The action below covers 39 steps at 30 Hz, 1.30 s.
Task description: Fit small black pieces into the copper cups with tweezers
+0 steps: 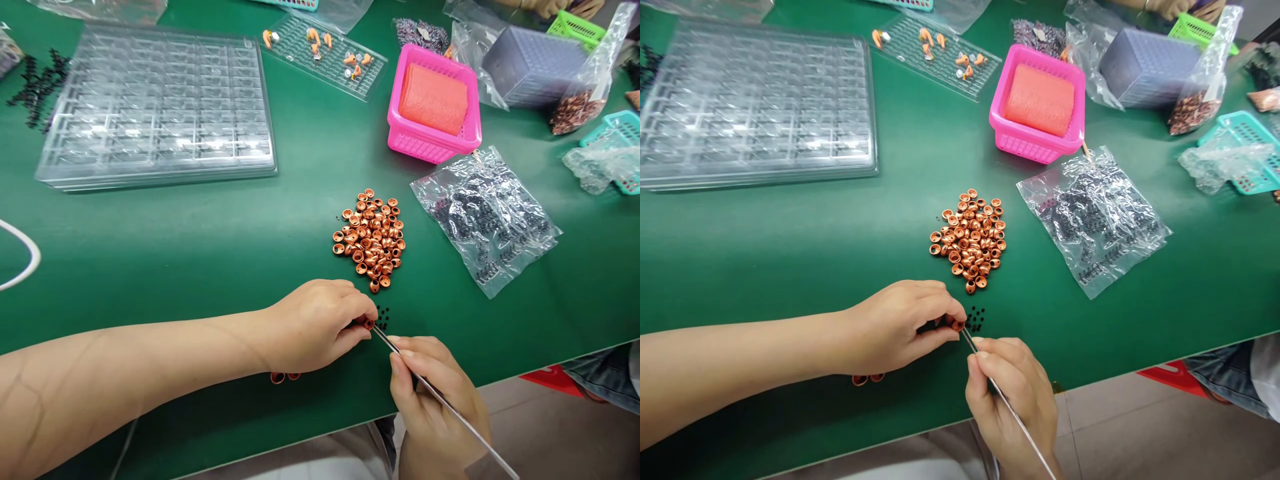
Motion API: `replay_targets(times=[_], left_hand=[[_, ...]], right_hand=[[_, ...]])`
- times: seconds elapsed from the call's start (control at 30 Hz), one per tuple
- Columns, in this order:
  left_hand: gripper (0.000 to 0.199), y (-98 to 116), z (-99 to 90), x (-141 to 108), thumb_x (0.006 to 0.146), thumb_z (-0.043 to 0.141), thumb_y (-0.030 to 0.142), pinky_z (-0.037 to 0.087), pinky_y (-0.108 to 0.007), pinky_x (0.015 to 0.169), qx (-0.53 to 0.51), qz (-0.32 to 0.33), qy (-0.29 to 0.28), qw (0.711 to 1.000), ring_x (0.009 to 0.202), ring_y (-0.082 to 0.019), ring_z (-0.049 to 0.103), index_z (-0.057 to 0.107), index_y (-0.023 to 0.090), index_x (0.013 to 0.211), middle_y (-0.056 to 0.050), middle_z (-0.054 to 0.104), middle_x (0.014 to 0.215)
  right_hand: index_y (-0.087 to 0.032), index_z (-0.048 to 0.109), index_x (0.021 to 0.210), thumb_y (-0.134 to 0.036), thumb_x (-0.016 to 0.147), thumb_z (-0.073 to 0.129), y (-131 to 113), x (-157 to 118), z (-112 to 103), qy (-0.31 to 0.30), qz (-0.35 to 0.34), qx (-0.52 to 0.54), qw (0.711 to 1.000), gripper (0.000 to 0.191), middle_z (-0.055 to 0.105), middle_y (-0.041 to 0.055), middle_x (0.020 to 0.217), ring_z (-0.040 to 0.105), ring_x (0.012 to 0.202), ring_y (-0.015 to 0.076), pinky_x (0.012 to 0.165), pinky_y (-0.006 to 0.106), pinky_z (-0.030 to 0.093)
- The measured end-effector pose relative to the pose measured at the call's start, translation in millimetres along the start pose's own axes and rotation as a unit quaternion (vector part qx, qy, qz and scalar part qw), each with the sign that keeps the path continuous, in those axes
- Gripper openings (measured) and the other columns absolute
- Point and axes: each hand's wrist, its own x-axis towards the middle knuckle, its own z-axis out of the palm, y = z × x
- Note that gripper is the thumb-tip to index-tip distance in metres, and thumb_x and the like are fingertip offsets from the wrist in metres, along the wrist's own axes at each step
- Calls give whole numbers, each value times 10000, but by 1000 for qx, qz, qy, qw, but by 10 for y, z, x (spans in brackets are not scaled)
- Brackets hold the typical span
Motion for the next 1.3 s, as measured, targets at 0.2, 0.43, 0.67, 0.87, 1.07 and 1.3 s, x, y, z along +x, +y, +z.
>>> replay_targets(times=[0.2,0.43,0.67,0.87,1.07,1.3], left_hand=[[45,6,9,2,884,617,163,465,-237,671,3,3,2,1000,758,-152,616,634,163,925,-18,707,827],[55,-2,9,-2,876,625,149,465,-238,670,1,5,2,1000,758,-151,613,639,156,929,-23,705,830],[60,1,0,-2,867,631,132,463,-238,661,4,2,0,1000,744,-151,610,643,161,918,-17,702,812],[53,-5,3,0,873,634,120,460,-235,657,9,13,2,1000,733,-147,604,638,155,912,-18,692,808],[46,-33,47,-23,909,588,110,462,-258,658,46,47,14,998,728,-162,585,620,135,931,-30,673,800],[119,-22,90,-54,952,466,82,475,-280,651,72,99,16,992,723,-181,545,583,104,948,-77,648,811]], right_hand=[[-224,630,995,-31,796,655,-11,10,13,12,6,19,1000,277,738,29,926,715,817,174,706,334,604],[-220,637,997,-20,791,654,-15,23,18,3,11,31,999,288,738,32,937,715,823,177,710,337,602],[-234,638,998,-39,807,649,-25,31,20,-2,20,28,999,273,738,29,925,718,813,176,702,331,602],[-237,640,994,-46,814,647,-41,32,19,-9,35,30,999,262,739,27,924,715,824,175,718,327,596],[-242,637,1007,-38,807,648,-15,18,12,-18,53,49,997,286,742,24,932,723,838,183,738,337,601],[-239,642,976,-40,820,638,-19,27,-32,-6,76,57,996,252,744,20,913,726,844,192,736,348,601]])
